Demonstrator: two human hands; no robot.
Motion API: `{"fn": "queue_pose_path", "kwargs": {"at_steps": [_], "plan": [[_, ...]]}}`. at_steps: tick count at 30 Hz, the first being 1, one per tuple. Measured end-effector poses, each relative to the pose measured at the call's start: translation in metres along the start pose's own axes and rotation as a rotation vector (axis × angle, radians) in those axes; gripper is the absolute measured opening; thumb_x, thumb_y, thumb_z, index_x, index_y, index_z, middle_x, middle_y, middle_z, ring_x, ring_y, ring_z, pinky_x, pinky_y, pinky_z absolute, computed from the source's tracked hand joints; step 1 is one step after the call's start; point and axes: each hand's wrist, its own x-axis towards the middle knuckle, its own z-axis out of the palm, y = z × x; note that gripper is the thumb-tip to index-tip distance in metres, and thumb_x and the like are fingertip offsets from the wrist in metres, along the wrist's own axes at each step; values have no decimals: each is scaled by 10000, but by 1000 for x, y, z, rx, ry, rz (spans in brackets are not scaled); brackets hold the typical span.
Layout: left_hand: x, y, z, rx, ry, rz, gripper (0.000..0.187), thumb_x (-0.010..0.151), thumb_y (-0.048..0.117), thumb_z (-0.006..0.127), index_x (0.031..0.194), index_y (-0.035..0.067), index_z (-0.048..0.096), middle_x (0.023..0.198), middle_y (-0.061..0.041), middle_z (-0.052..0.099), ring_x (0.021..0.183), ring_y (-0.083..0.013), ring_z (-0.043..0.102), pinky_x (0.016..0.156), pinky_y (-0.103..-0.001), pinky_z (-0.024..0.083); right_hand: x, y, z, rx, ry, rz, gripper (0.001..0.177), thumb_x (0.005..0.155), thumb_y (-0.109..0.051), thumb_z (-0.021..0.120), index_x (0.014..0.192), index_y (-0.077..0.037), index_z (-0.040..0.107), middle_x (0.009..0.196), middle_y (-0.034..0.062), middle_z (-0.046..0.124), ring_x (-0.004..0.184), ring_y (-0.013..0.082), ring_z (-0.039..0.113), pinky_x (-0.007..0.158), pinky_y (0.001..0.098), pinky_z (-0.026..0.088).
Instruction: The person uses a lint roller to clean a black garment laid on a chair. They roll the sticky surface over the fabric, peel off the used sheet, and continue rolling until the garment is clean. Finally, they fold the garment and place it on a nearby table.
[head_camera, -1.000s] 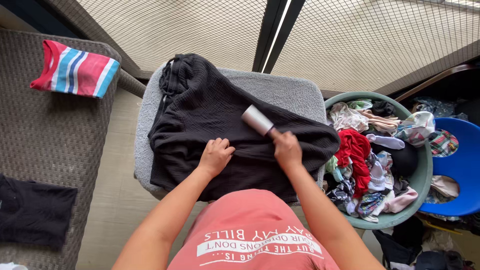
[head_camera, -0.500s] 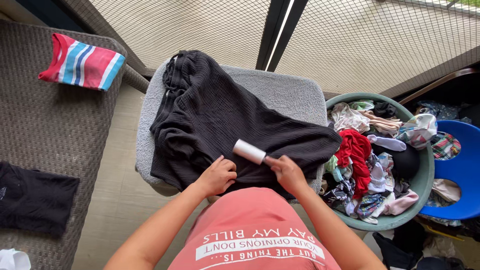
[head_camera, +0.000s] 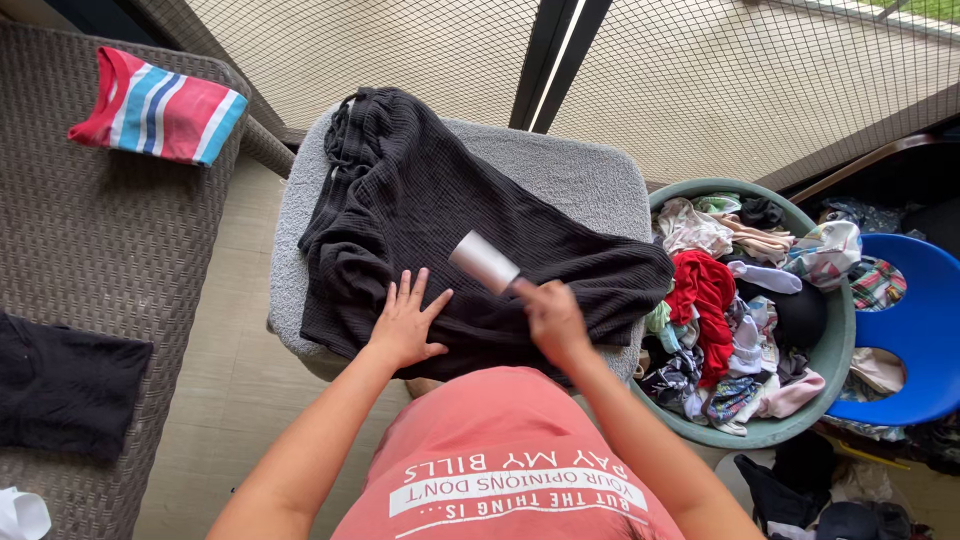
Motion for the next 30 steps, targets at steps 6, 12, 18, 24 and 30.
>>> {"fn": "queue_pose_path", "kwargs": {"at_steps": [6, 12, 18, 24, 30], "plan": [[0, -8, 8, 21, -83, -22, 1150, 788, 622, 781, 1642, 292, 85, 1684, -256, -85, 1566, -452, -4, 1256, -520, 129, 42, 16, 15, -260, 48, 69, 423, 865, -12, 634, 1202, -231, 767, 967, 116, 637, 916, 344, 588, 789, 448, 529], [2, -19, 8, 29, -60, 8, 1101, 783, 609, 776, 1636, 277, 165, 1703, -225, 30, 1566, -408, 72, 1232, -473, 195, 107, 36, -7, -300, 197, 178, 309, 932, -38, 636, 1233, -73, 693, 1013, 156, 645, 926, 374, 584, 857, 482, 470], [-4, -38, 6, 124, 33, -74, 1010, 775, 584, 795, 1589, 260, 292, 1660, -216, 160, 1527, -380, 210, 1226, -494, 177, 53, -30, 33, 45, -101, -28, 395, 828, 2, 663, 1161, -183, 768, 969, 81, 679, 906, 304, 604, 840, 420, 523], [-6, -49, 7, 133, 36, -41, 967, 780, 499, 817, 1596, 281, 347, 1660, -255, 195, 1423, -384, 388, 1142, -447, 345, 119, 32, 52, -427, 73, 48, 356, 900, -53, 672, 1247, -130, 697, 1078, 76, 691, 971, 316, 604, 857, 480, 473], [9, -76, -5, 16, 5, 53, 819, 788, 413, 820, 1512, 309, 451, 1649, -233, 191, 1348, -355, 465, 1038, -410, 489, 129, 4, 39, -147, 287, 238, 240, 951, -45, 630, 1173, -89, 706, 1043, 108, 672, 994, 327, 598, 900, 461, 480]]}}
